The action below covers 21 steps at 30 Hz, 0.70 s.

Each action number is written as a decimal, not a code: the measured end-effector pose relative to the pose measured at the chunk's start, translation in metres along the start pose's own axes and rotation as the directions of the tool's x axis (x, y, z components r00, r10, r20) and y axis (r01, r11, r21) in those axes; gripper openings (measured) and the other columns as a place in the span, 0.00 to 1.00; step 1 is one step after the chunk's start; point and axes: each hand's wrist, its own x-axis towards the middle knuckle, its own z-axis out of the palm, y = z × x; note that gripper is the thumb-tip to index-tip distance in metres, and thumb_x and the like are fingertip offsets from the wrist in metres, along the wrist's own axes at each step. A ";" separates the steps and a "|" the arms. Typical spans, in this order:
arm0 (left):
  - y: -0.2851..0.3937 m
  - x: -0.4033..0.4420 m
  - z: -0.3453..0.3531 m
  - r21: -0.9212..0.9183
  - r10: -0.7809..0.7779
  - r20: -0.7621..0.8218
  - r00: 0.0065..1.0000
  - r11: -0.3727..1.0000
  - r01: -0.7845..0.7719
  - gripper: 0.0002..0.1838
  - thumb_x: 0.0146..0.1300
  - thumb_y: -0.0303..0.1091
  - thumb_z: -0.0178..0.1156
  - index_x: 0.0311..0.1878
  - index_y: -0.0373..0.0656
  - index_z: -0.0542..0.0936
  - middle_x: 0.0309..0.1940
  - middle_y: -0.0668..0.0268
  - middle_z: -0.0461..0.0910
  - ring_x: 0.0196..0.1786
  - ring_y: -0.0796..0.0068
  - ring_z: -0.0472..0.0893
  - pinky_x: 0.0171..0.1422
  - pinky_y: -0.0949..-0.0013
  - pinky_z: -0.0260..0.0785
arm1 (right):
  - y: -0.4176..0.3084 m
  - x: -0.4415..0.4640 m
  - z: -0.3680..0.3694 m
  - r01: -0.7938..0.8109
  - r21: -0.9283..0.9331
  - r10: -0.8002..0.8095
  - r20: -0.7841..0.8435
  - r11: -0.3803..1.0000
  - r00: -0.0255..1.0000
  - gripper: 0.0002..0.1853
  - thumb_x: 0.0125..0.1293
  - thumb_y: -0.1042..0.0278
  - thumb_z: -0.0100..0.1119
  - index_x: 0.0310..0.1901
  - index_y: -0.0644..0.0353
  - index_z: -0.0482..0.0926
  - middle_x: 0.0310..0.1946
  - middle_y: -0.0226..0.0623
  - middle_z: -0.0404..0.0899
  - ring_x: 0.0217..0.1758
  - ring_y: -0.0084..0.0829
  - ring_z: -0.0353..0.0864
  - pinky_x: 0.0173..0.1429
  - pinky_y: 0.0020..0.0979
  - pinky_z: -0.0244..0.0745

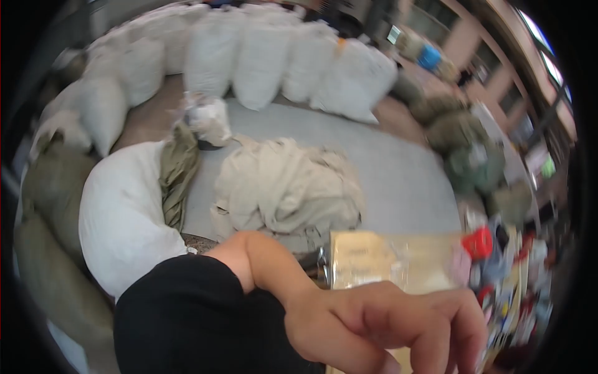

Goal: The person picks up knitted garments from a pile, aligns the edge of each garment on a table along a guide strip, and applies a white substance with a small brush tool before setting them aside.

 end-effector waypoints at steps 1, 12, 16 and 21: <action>-0.004 -0.006 0.000 0.101 -0.082 -0.037 0.996 0.991 0.085 0.10 0.51 0.19 0.46 0.31 0.36 0.79 0.46 0.49 0.68 0.48 0.62 0.68 0.53 0.69 0.58 | 0.019 -0.006 -0.003 0.058 -0.045 -0.060 -0.036 0.997 0.998 0.11 0.57 0.69 0.59 0.35 0.71 0.76 0.32 0.50 0.76 0.38 0.44 0.75 0.47 0.41 0.69; -0.120 -0.095 -0.023 0.529 -0.973 0.216 0.083 0.188 0.828 0.15 0.46 0.14 0.44 0.35 0.37 0.77 0.46 0.55 0.69 0.47 0.66 0.71 0.53 0.71 0.60 | -0.005 -0.219 -0.200 -0.737 -0.241 0.514 -0.581 0.632 0.631 0.09 0.63 0.73 0.50 0.43 0.66 0.75 0.40 0.36 0.76 0.44 0.24 0.73 0.50 0.25 0.66; -0.161 -0.126 -0.011 0.621 -0.950 0.236 -0.202 -0.012 0.784 0.14 0.49 0.15 0.45 0.37 0.38 0.76 0.46 0.59 0.70 0.47 0.72 0.71 0.52 0.74 0.60 | 0.000 -0.338 -0.231 -0.902 0.088 0.633 -0.740 0.423 0.226 0.08 0.64 0.71 0.50 0.40 0.64 0.76 0.37 0.31 0.77 0.39 0.18 0.72 0.44 0.20 0.67; -0.195 -0.176 0.006 0.677 -0.874 0.255 -0.414 -0.144 0.722 0.12 0.57 0.17 0.46 0.41 0.38 0.75 0.45 0.65 0.70 0.45 0.78 0.70 0.50 0.77 0.61 | 0.053 -0.500 -0.160 -0.884 0.464 0.805 -0.506 -0.048 -0.309 0.14 0.58 0.71 0.56 0.46 0.64 0.73 0.43 0.41 0.75 0.45 0.30 0.74 0.47 0.28 0.69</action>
